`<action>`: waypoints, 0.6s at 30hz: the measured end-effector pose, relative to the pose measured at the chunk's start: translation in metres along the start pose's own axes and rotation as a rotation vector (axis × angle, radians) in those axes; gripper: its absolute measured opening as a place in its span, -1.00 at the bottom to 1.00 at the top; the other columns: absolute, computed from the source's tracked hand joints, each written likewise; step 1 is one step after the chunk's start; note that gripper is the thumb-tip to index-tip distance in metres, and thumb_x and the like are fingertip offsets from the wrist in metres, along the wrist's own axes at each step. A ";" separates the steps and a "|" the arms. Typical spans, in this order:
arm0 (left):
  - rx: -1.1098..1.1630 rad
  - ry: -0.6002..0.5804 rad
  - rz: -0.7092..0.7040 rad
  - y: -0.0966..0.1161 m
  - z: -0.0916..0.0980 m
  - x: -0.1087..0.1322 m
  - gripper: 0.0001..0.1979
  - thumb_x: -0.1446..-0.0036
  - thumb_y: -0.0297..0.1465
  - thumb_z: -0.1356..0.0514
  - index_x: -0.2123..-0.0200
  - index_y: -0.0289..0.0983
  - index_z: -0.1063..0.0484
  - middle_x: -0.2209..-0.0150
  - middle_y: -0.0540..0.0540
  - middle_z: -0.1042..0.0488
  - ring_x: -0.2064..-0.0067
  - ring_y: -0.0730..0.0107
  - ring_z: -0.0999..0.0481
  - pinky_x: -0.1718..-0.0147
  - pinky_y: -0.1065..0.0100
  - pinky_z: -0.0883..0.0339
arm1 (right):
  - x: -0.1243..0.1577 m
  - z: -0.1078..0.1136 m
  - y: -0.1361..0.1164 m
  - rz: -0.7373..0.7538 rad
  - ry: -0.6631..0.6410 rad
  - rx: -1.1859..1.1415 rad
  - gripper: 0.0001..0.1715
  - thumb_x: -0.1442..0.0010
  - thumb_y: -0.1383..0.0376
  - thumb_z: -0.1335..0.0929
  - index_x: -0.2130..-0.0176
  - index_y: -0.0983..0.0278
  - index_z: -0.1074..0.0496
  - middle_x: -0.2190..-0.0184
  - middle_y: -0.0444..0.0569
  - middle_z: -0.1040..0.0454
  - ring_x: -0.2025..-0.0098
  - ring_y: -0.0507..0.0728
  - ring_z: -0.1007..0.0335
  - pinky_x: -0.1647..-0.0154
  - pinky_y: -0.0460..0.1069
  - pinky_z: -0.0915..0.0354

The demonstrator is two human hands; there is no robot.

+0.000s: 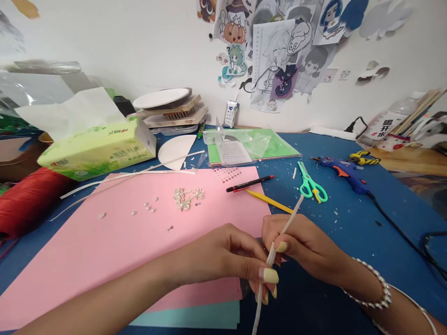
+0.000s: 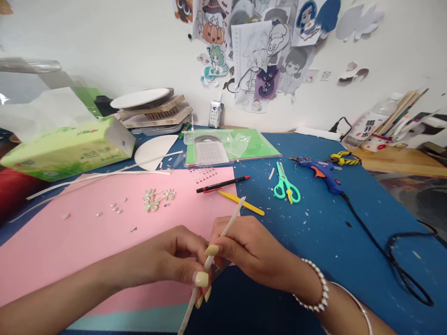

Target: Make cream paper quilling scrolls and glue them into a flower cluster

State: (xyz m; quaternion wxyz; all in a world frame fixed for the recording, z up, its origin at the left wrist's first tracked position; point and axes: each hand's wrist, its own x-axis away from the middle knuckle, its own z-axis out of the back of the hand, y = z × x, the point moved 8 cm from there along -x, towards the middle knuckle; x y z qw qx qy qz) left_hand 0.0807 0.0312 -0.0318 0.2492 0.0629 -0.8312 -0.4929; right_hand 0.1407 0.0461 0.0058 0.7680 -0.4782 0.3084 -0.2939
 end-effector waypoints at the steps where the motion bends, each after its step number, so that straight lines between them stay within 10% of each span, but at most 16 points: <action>1: 0.000 0.008 -0.001 0.000 0.001 0.000 -0.91 0.03 -0.40 -0.19 0.49 -0.29 -0.46 0.55 0.03 -0.41 0.46 0.51 -0.40 0.33 0.45 -0.26 | 0.000 0.001 0.000 0.001 0.006 0.002 -0.53 -0.20 0.09 -0.10 0.55 0.31 -0.27 0.59 -0.15 -0.24 0.53 -0.06 -0.17 0.51 -0.14 -0.12; 10: -0.016 0.037 -0.012 0.002 0.003 -0.001 -0.91 0.04 -0.40 -0.19 0.48 -0.30 -0.46 0.56 0.04 -0.41 0.49 0.51 -0.40 0.37 0.43 -0.27 | 0.001 0.001 0.000 -0.028 -0.006 0.067 -0.78 -0.16 0.26 -0.21 0.48 0.29 -0.27 0.54 -0.16 -0.25 0.50 -0.06 -0.15 0.50 -0.13 -0.10; 18: -0.577 0.314 -0.274 0.036 0.011 0.010 -0.82 0.01 -0.33 -0.16 0.47 -0.36 -0.41 0.41 -0.11 -0.46 0.37 0.36 -0.40 0.32 0.36 -0.28 | 0.007 0.017 -0.002 -0.016 0.175 0.172 -0.83 -0.13 0.36 -0.22 0.50 0.26 -0.21 0.56 -0.19 -0.23 0.49 -0.04 -0.11 0.47 -0.11 -0.07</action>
